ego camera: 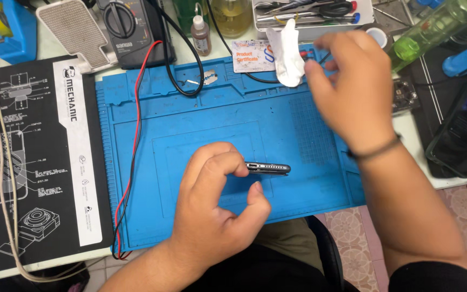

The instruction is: The person picks up a cracked smartphone, uses a screwdriver to pry the screen, and then uses a metal spudger to separate the display from the frame. They repeatedly open and close the device to inspect the internal components and battery.

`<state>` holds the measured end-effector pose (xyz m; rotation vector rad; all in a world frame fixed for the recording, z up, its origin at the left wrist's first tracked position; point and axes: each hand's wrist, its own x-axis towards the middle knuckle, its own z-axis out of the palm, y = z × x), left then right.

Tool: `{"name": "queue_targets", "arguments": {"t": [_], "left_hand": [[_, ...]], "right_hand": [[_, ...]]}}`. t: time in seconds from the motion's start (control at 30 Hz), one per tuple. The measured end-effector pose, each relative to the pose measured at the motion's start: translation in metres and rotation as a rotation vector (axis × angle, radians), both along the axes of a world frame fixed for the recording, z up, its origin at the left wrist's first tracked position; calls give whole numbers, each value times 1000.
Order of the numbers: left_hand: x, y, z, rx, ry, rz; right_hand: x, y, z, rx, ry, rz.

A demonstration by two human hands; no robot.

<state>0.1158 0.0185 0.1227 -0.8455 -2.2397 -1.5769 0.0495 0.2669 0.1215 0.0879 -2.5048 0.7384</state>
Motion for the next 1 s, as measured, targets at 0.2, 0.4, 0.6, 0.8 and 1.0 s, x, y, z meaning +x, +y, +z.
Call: {"name": "queue_targets", "arguments": {"t": [0.2,0.4,0.6,0.8,1.0], "left_hand": [[-3,2,-3,-41,40,31],[-3,3,-1,-63,52,50],[0,2,-1,-69,67,70],[1,-1,-2,-73,88,62],[2,-1,0,-71,62,67]], "right_hand": [[89,-43,48,-132,-66,269],[104,-68,47,-87,-74,240],[115,-81,46,48,-83,106],[117,-88,48,51,-48,68],[120,-85,42,-76,-15,43]]}}
